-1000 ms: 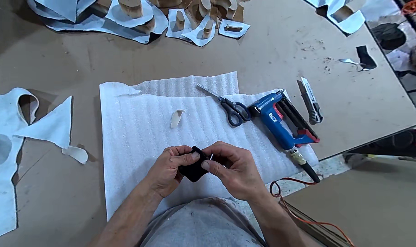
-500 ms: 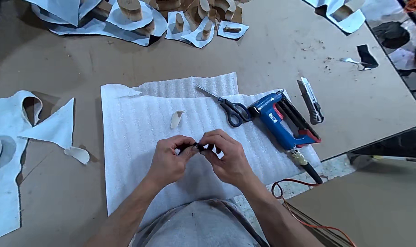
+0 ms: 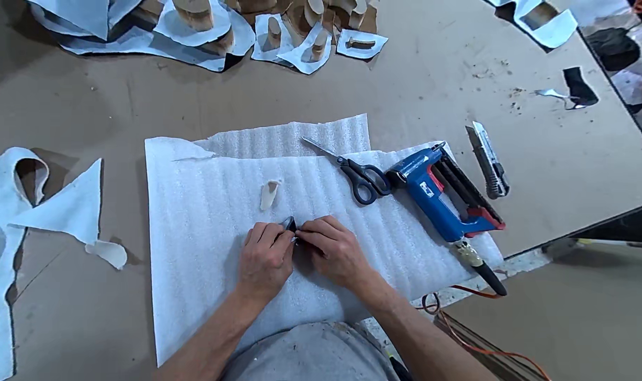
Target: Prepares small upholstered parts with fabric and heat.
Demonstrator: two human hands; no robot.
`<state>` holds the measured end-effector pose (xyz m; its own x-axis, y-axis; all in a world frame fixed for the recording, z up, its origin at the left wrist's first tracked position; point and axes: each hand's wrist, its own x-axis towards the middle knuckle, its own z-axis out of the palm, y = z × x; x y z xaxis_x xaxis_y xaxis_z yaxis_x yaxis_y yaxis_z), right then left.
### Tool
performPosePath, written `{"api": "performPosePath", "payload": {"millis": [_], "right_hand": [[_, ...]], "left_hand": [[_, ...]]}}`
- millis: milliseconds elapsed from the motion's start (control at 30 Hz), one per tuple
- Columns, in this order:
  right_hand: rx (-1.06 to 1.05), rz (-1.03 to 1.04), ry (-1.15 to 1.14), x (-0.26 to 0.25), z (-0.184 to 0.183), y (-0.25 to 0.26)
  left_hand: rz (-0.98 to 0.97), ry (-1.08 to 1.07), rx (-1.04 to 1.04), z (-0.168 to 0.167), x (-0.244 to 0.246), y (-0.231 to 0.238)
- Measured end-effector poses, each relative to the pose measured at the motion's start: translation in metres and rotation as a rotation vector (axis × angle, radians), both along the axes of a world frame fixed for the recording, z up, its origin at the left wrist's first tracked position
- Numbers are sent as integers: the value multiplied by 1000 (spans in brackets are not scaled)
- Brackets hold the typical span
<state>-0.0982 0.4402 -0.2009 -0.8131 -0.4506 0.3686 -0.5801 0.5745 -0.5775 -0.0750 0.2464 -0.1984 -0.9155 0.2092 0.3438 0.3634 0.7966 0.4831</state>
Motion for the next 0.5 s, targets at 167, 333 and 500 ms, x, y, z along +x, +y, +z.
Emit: {"api": "performPosePath", "payload": {"millis": [167,333,500], "right_hand": [[-4,-43,-62,-3,5,-3],[63,-57,-137,-10,16,-8],[35,-65,-224,-14,18,-6]], "left_hand": [[20,-169,4,17,-8,2],[66,-457,65,32,-22,0],[76,-554,128,34,-26,-2]]}}
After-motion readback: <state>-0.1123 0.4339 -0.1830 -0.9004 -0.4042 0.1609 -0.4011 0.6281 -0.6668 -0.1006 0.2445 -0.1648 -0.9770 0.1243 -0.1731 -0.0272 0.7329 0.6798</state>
